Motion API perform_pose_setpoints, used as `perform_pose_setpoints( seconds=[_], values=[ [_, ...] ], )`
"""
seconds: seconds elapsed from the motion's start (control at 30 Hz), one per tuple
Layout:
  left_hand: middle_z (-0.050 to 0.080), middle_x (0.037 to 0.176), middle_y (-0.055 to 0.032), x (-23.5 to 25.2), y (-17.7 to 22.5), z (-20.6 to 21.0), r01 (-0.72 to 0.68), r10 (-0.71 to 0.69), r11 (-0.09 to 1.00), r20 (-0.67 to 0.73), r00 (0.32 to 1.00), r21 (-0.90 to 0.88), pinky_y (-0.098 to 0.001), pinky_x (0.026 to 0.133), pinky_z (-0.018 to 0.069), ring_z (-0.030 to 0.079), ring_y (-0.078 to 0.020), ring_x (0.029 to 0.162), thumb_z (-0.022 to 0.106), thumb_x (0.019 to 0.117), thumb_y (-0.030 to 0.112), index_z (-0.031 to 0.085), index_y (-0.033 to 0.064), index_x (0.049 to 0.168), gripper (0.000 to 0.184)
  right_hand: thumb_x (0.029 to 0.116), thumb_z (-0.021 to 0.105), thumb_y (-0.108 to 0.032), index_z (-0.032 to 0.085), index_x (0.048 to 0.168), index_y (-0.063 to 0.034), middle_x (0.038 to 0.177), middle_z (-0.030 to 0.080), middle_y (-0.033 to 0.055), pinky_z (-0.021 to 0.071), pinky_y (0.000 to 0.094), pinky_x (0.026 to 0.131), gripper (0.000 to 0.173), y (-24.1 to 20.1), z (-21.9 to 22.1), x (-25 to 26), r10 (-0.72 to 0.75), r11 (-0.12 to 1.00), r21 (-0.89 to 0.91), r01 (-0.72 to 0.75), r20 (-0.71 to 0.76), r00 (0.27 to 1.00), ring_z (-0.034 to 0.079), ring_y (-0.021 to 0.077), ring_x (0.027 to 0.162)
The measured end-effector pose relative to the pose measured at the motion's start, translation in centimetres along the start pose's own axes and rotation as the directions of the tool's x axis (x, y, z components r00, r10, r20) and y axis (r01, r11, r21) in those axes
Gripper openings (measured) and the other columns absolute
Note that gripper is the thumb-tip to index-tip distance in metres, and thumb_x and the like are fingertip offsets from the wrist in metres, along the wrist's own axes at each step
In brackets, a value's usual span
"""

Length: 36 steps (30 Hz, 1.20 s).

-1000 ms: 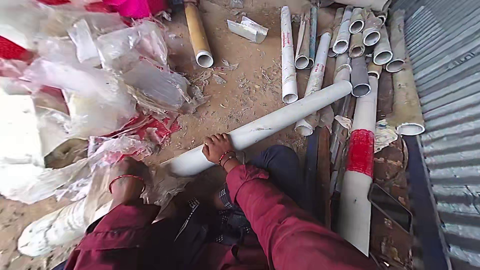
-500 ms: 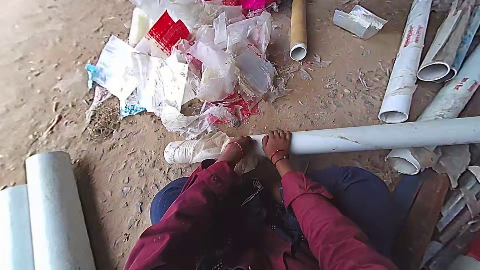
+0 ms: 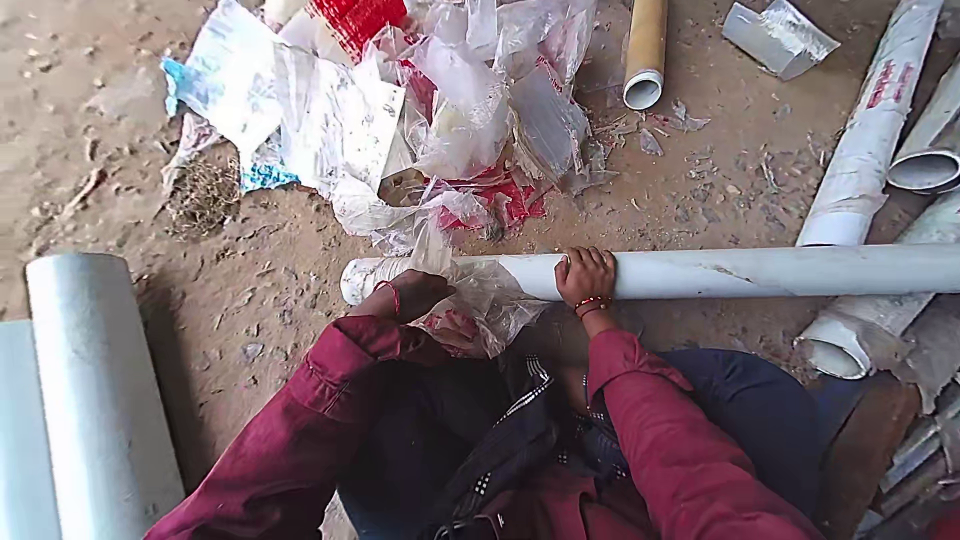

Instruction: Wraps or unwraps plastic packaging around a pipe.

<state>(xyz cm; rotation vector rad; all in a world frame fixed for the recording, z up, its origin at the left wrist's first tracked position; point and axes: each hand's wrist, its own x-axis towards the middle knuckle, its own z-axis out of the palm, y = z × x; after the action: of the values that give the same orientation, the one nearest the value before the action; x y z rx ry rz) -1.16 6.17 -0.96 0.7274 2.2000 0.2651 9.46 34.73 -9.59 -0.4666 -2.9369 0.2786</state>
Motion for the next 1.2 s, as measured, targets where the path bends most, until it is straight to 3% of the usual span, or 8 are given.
perform_pose_setpoints(
  seconds=[0.07, 0.2, 0.3, 0.37, 0.57, 0.7, 1.07, 1.2],
  values=[
    [0.071, 0.106, -0.0267, -0.4, 2.0, -0.6, 0.075, -0.064, 0.995, -0.14, 0.988, 0.073, -0.0637, 0.093, 0.0495, 0.068, -0.0448, 0.105, 0.05, 0.11, 0.034, 0.068, -0.0024, 0.117, 0.041, 0.1035, 0.042, -0.027, 0.072, 0.122, 0.0008, 0.125, 0.071, 0.0218, 0.033, 0.0634, 0.114, 0.045, -0.5, -0.5, 0.4, 0.016, 1.0, -0.023, -0.014, 0.064, 0.998, 0.063, 0.0423, 0.125],
    [0.061, 0.142, -0.0137, 1.1, 4.1, -1.0, -0.291, 0.401, 0.913, -0.501, 0.767, 0.286, -0.0561, 0.116, 0.0393, 0.051, -0.0353, 0.14, 0.072, 0.0917, 0.052, 0.062, 0.0085, 0.139, 0.065, 0.1041, 0.04, -0.024, 0.069, 0.125, 0.0033, 0.125, 0.07, 0.024, 0.0327, 0.0626, 0.114, 0.045, -1.0, -1.3, 0.6, 0.043, 0.997, -0.071, -0.034, 0.132, 0.99, 0.062, 0.0432, 0.126],
    [0.041, 0.164, -0.0078, 3.8, 4.9, -0.4, -0.447, 0.518, 0.839, -0.207, 0.83, 0.309, -0.0545, 0.128, 0.0135, 0.027, -0.028, 0.157, 0.085, 0.0813, 0.047, 0.042, 0.0165, 0.159, 0.094, 0.1089, 0.036, -0.028, 0.057, 0.14, 0.0012, 0.137, 0.063, 0.0215, 0.0276, 0.0558, 0.118, 0.048, -2.4, -3.6, 1.5, 0.152, 0.983, -0.158, -0.096, 0.397, 0.905, 0.054, 0.0367, 0.136],
    [0.039, 0.165, -0.0012, 4.7, 6.1, 0.2, -0.432, 0.439, 0.866, 0.029, 0.898, 0.251, -0.0465, 0.13, 0.0037, 0.022, -0.0187, 0.159, 0.075, 0.0945, 0.018, 0.048, 0.0189, 0.155, 0.067, 0.1097, 0.037, -0.031, 0.056, 0.141, 0.0008, 0.136, 0.064, 0.0207, 0.0325, 0.0543, 0.115, 0.048, -2.8, -4.7, 2.2, 0.161, 0.98, -0.18, -0.084, 0.467, 0.869, 0.056, 0.0359, 0.133],
    [0.075, 0.11, -0.0217, 5.0, 4.7, 2.2, -0.485, 0.468, 0.874, -0.267, 0.842, 0.001, -0.0583, 0.096, 0.052, 0.072, -0.0394, 0.104, 0.056, 0.1055, 0.014, 0.076, 0.0002, 0.113, 0.026, 0.11, 0.035, -0.035, 0.067, 0.129, -0.0067, 0.125, 0.071, 0.0171, 0.0395, 0.0549, 0.107, 0.047, -1.9, -4.5, 3.3, 0.113, 0.99, -0.133, -0.057, 0.469, 0.876, 0.063, 0.0348, 0.124],
    [0.07, 0.127, -0.0206, 2.1, 8.4, 0.5, -0.143, 0.146, 0.989, -0.058, 0.988, 0.042, -0.0571, 0.108, 0.0441, 0.064, -0.0399, 0.123, 0.047, 0.1106, 0.015, 0.07, 0.005, 0.129, 0.031, 0.1103, 0.036, -0.036, 0.071, 0.12, -0.0053, 0.115, 0.074, 0.0194, 0.0425, 0.0572, 0.101, 0.048, -1.7, -3.9, 3.7, 0.116, 0.991, -0.115, -0.072, 0.448, 0.886, 0.067, 0.037, 0.115],
    [0.068, 0.128, -0.0253, 0.0, 8.5, 2.3, -0.131, 0.133, 0.989, -0.023, 0.991, 0.07, -0.0626, 0.108, 0.0416, 0.062, -0.0455, 0.125, 0.045, 0.1063, 0.001, 0.069, -0.0022, 0.127, 0.031, 0.1107, 0.033, -0.041, 0.071, 0.114, -0.0016, 0.114, 0.073, 0.0217, 0.0447, 0.0586, 0.098, 0.055, -2.0, -4.1, 4.6, 0.164, 0.983, -0.157, -0.098, 0.497, 0.852, 0.067, 0.0386, 0.113],
    [0.052, 0.152, -0.0213, -1.6, 10.7, 1.6, 0.032, -0.033, 0.994, 0.0, 0.999, 0.109, -0.0596, 0.118, 0.0336, 0.045, -0.0388, 0.146, 0.045, 0.1114, 0.034, 0.057, -0.0006, 0.142, 0.048, 0.1115, 0.029, -0.042, 0.071, 0.112, 0.0024, 0.121, 0.071, 0.0239, 0.046, 0.0609, 0.097, 0.061, -2.2, -4.9, 6.3, 0.197, 0.979, -0.158, -0.132, 0.534, 0.822, 0.065, 0.0402, 0.12]
  ],
)
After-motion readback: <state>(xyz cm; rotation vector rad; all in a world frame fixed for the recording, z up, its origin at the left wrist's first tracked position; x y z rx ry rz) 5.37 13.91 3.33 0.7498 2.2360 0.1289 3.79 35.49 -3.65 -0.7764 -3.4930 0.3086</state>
